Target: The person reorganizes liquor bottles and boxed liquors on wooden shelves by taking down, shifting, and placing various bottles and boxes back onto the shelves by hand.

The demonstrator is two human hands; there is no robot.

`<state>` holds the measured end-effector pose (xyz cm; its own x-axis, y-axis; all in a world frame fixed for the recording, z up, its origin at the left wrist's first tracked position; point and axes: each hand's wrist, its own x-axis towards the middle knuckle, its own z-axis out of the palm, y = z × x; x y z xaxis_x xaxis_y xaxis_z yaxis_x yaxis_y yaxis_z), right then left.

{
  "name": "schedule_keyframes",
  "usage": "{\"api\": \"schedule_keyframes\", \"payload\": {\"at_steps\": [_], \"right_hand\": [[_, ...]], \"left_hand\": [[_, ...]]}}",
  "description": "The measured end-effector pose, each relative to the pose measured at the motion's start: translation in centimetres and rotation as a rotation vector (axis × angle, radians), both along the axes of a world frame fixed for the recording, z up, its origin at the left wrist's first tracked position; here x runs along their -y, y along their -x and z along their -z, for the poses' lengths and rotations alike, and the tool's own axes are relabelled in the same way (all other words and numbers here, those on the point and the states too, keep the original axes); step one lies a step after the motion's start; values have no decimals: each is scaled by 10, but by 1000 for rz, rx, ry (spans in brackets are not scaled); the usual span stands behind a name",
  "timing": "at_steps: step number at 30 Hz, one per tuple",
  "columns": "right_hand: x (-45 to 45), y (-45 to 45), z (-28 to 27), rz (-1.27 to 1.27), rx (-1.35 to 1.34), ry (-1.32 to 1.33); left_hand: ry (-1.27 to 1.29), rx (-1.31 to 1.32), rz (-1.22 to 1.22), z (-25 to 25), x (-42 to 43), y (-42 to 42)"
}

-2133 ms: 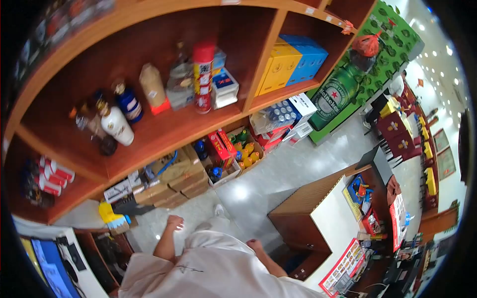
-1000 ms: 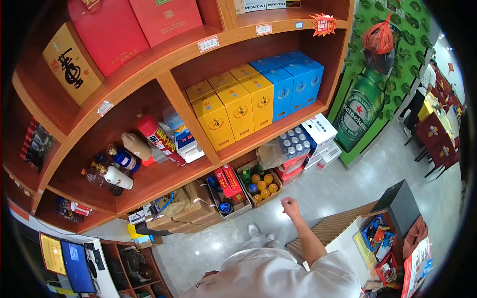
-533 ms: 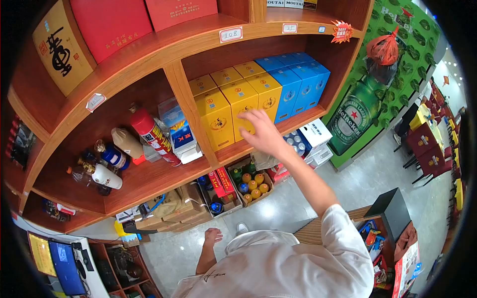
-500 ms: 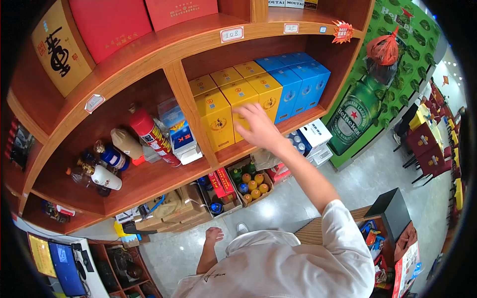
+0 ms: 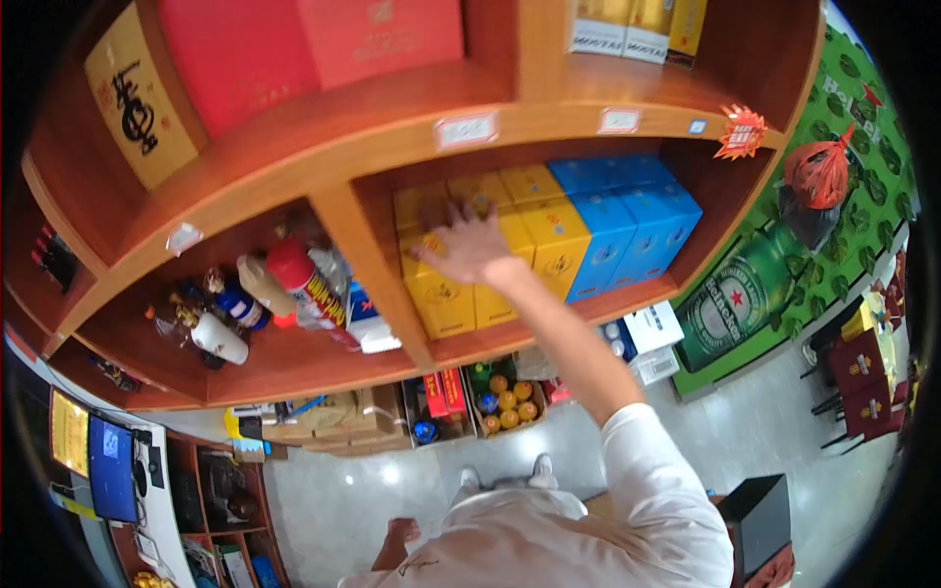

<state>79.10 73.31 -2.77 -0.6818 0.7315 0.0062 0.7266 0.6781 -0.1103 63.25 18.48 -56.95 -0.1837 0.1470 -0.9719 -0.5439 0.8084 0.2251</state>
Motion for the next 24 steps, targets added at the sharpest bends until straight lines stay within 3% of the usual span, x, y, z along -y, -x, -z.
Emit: {"api": "schedule_keyframes", "payload": {"at_steps": [2, 5, 7, 10, 13, 24], "right_hand": [[1, -5, -2, -12, -49, -11], [-2, -10, 3, -17, -118, -18], [-1, -13, 3, -23, -140, -12], [-3, -15, 2, -31, -158, -1], [-3, -18, 1, -40, -179, -15], [-5, -19, 7, -30, -207, -27]], "left_hand": [[64, -21, -107, 0, -2, -25], [-252, 132, -65, -20, 2, -33], [-57, -132, -9, -24, -29, -53], [-220, -325, 44, -37, -69, -48], [-376, -486, -67, -64, -114, -47], [-615, -502, -9, -148, -191, -75]]}}
